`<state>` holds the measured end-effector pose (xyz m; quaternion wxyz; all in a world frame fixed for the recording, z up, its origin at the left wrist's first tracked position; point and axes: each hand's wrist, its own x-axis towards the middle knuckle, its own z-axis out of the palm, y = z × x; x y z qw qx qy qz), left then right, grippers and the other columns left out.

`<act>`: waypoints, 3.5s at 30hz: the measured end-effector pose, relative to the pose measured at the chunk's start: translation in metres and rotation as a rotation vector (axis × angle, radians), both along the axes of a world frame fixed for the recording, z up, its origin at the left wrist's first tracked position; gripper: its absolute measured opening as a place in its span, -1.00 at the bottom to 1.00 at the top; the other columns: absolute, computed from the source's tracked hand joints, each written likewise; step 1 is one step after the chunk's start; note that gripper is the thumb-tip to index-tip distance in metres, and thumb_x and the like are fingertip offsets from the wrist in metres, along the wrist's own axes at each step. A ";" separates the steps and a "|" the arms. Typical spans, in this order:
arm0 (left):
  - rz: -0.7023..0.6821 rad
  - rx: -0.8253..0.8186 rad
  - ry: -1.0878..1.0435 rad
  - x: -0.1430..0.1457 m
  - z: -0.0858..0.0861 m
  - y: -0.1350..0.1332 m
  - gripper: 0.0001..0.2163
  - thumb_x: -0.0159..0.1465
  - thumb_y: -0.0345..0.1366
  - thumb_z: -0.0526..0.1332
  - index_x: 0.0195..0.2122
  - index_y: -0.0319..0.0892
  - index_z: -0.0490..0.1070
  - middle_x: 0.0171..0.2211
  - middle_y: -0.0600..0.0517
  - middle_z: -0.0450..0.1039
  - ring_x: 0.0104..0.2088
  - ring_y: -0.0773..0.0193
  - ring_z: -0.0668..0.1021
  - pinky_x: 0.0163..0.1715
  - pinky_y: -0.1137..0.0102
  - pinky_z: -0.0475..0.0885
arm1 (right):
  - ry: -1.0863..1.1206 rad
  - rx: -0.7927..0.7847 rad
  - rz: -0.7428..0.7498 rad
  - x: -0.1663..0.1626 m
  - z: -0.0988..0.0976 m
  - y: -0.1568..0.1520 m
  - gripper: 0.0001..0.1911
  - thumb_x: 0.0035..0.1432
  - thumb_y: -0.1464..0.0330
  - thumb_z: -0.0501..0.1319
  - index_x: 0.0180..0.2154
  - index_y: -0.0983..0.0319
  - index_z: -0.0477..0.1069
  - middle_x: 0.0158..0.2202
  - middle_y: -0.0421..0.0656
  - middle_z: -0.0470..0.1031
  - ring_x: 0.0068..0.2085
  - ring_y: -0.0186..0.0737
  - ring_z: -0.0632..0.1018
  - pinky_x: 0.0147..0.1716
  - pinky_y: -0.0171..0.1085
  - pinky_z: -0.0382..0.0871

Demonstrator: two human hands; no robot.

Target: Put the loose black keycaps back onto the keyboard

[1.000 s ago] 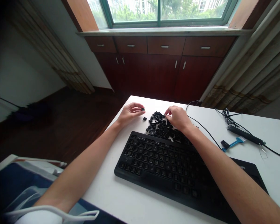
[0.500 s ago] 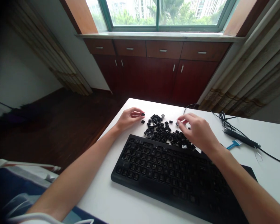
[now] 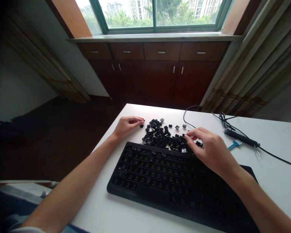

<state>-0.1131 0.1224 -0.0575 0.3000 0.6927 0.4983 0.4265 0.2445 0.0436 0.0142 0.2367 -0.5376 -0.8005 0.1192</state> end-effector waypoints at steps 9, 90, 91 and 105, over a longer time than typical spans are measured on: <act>0.003 0.001 0.037 0.001 0.001 0.000 -0.72 0.23 -0.04 0.34 -0.18 -0.11 0.64 -0.17 -0.05 0.65 -0.25 0.16 0.66 -0.26 0.28 0.60 | -0.119 -0.018 0.288 -0.056 -0.015 0.089 -0.69 0.32 0.34 0.14 0.05 0.15 0.49 0.05 -0.06 0.52 -0.14 -0.13 0.61 -0.11 -0.18 0.48; -0.230 0.217 0.265 -0.005 0.009 -0.014 -0.79 0.37 -0.23 0.19 -0.11 -0.16 0.58 -0.22 -0.05 0.58 -0.35 0.34 0.56 -0.32 0.42 0.52 | -0.190 -0.066 0.406 -0.048 -0.023 0.105 -0.76 0.20 0.38 0.19 -0.14 0.18 0.59 -0.15 -0.07 0.58 -0.25 -0.17 0.60 -0.20 -0.20 0.49; -0.230 0.223 0.272 -0.005 0.010 -0.015 -0.78 0.38 -0.22 0.18 -0.10 -0.16 0.58 -0.21 -0.06 0.58 -0.35 0.33 0.57 -0.32 0.42 0.52 | -0.188 -0.062 0.408 -0.048 -0.024 0.105 -0.77 0.20 0.38 0.19 -0.15 0.17 0.60 -0.14 -0.07 0.57 -0.25 -0.17 0.60 -0.19 -0.19 0.48; -0.281 0.220 0.274 -0.003 0.013 -0.018 -0.79 0.29 -0.20 0.29 -0.13 -0.16 0.59 -0.19 -0.08 0.57 -0.30 0.28 0.57 -0.25 0.35 0.56 | -0.105 0.010 0.336 -0.048 -0.033 0.100 -0.88 0.22 0.37 0.22 -0.31 0.20 0.55 -0.23 -0.09 0.56 -0.28 -0.17 0.58 -0.22 -0.19 0.47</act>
